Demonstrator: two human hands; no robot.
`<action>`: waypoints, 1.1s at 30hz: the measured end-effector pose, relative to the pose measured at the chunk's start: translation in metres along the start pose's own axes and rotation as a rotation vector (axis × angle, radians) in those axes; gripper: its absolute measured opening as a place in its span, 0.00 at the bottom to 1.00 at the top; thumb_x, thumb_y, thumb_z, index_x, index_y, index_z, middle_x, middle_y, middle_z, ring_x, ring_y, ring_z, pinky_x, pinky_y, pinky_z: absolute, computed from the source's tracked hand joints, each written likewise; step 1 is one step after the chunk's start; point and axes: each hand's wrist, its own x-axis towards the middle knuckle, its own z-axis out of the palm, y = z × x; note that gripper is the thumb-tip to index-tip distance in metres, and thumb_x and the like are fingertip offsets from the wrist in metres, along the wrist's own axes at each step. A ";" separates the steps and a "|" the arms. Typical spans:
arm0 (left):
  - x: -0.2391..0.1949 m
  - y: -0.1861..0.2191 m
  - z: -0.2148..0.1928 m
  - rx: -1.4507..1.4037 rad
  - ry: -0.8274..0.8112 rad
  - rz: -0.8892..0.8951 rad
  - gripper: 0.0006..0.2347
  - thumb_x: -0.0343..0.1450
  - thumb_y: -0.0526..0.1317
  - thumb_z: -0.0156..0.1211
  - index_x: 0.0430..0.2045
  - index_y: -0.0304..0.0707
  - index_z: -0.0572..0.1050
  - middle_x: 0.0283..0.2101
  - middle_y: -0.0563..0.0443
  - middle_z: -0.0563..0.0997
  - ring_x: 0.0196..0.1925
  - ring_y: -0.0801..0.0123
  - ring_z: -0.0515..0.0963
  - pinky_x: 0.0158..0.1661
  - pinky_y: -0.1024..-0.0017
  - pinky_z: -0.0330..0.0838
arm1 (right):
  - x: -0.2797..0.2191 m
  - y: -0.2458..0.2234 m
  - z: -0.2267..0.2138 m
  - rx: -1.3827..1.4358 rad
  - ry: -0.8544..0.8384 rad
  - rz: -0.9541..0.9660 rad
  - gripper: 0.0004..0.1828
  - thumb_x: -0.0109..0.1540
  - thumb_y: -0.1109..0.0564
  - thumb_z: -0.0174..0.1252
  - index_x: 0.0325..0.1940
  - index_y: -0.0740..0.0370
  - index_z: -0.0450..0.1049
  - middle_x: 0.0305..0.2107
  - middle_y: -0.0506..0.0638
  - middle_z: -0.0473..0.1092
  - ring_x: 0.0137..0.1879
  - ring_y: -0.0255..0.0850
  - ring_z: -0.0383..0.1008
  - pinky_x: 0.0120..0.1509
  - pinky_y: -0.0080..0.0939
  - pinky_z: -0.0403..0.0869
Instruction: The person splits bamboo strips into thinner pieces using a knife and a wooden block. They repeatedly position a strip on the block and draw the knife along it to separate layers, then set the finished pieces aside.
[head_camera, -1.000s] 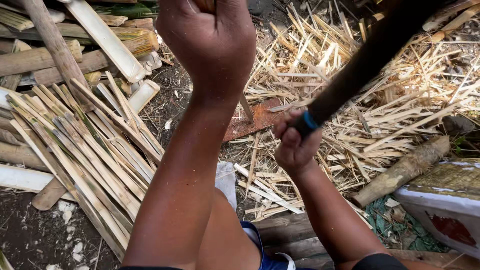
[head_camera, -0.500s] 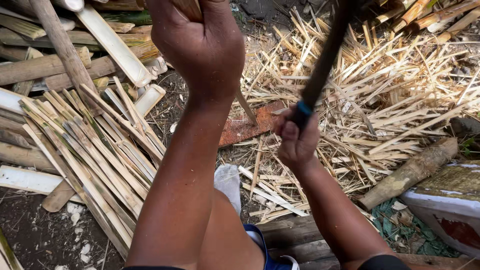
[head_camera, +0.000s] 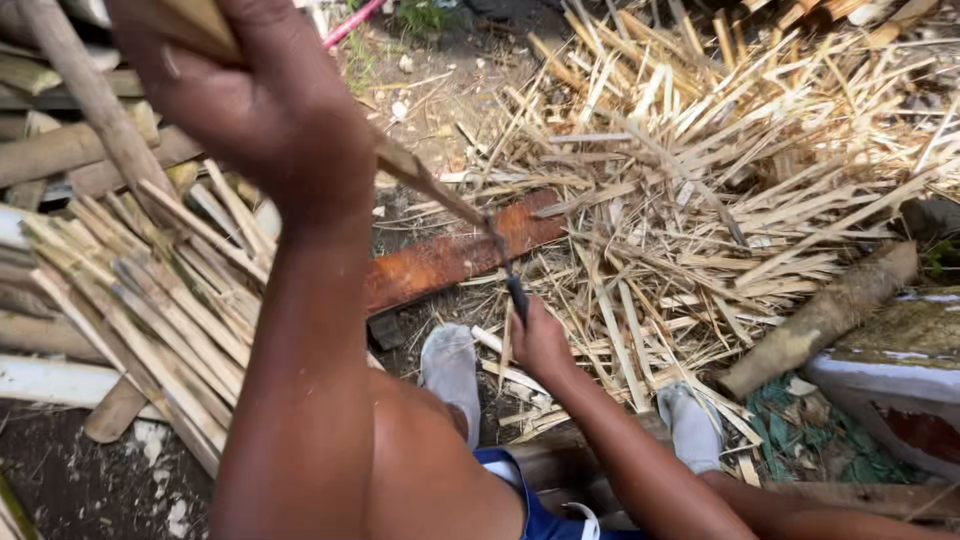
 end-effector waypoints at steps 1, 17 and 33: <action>-0.003 0.003 -0.004 0.013 -0.009 0.029 0.06 0.84 0.36 0.51 0.47 0.32 0.64 0.34 0.53 0.70 0.26 0.74 0.68 0.30 0.74 0.62 | -0.014 -0.019 -0.008 0.117 0.081 -0.169 0.16 0.65 0.55 0.56 0.50 0.69 0.67 0.29 0.69 0.75 0.35 0.69 0.77 0.37 0.64 0.74; -0.007 0.004 -0.036 -0.019 0.085 -0.177 0.18 0.88 0.37 0.53 0.27 0.26 0.64 0.19 0.46 0.64 0.16 0.69 0.58 0.19 0.69 0.52 | -0.003 -0.005 0.040 0.124 0.120 -0.326 0.16 0.70 0.54 0.49 0.53 0.70 0.60 0.29 0.66 0.74 0.33 0.62 0.78 0.40 0.59 0.78; 0.005 -0.006 -0.036 0.023 0.094 -0.050 0.16 0.85 0.41 0.54 0.31 0.29 0.62 0.23 0.52 0.64 0.20 0.71 0.60 0.23 0.72 0.56 | 0.019 0.050 0.036 -0.038 -0.118 0.187 0.22 0.66 0.50 0.53 0.56 0.69 0.62 0.31 0.72 0.75 0.37 0.68 0.77 0.41 0.63 0.75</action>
